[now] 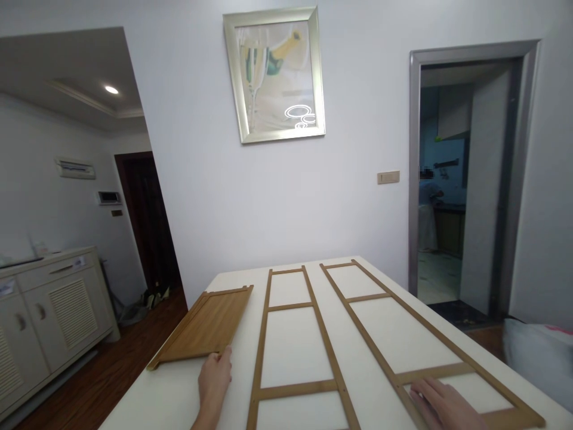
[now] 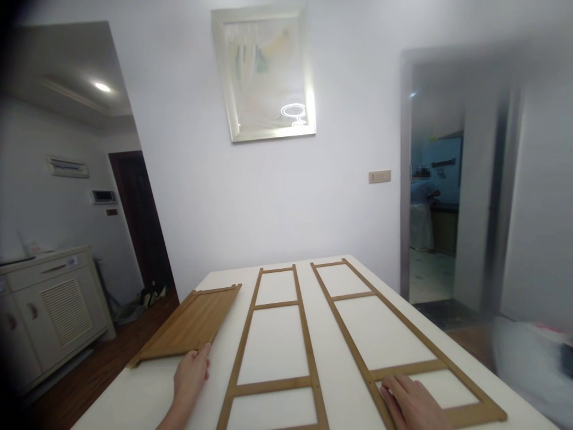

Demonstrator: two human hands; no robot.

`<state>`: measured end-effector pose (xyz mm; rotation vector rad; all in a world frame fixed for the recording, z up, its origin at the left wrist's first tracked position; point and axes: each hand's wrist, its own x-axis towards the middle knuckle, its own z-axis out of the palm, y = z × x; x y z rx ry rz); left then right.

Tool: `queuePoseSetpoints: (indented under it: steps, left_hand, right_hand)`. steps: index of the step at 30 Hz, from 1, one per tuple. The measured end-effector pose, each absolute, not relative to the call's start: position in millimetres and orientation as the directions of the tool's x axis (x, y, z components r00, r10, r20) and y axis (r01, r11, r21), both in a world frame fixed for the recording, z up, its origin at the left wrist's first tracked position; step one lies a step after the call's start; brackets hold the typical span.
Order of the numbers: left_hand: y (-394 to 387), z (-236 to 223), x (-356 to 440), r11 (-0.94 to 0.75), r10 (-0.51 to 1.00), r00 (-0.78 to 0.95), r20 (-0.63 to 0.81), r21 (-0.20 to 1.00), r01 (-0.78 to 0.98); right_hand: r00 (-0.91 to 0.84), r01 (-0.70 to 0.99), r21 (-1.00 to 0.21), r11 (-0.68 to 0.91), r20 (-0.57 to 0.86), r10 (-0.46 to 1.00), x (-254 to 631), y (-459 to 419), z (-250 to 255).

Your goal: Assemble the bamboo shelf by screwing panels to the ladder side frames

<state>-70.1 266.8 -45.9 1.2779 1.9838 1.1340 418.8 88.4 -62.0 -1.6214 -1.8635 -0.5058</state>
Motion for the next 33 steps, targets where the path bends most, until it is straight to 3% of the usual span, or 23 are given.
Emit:
queuePoseSetpoints:
  steps: [2, 4, 6, 8, 19, 26, 33]
  left_hand:
    - [269.8, -49.5, -69.4, 0.189, 0.900, -0.433, -0.048, 0.939, 0.288]
    - [272.5, -52.5, -69.3, 0.131, 0.884, -0.439, -0.157, 0.987, -0.089]
    - [275.0, -54.2, -71.0, 0.053, 0.881, -0.406, -0.245, 0.902, -0.429]
    - [277.0, -54.0, -74.6, 0.013, 0.888, -0.378, -0.261, 0.836, -0.548]
    - [265.9, -34.3, -61.1, 0.017, 0.962, -0.199, -0.185, 0.772, -0.635]
    - [233.7, -10.6, -20.3, 0.267, 0.956, 0.230, -0.183, 0.869, -0.416]
    - [208.8, -21.2, 16.9, 0.390, 0.732, 0.648, -0.210, 0.909, -0.145]
  right_hand:
    - [-0.051, 0.978, -0.124, 0.170, 0.643, 0.764, 418.1, 87.6, -60.9]
    - [-0.038, 0.975, -0.149, 0.165, 0.621, 0.783, 417.5, 86.8, -60.1]
    - [-0.023, 0.971, -0.176, 0.162, 0.604, 0.797, 416.7, 86.0, -59.5]
    - [-0.003, 0.968, -0.201, 0.150, 0.591, 0.807, 415.6, 85.1, -58.6]
    - [0.039, 0.961, -0.245, 0.131, 0.585, 0.810, 411.1, 82.3, -57.8]
    - [0.054, 0.947, -0.289, 0.140, 0.575, 0.816, 408.8, 79.7, -53.8]
    - [0.110, 0.949, -0.295, 0.112, 0.642, 0.759, 402.3, 69.7, -42.6]
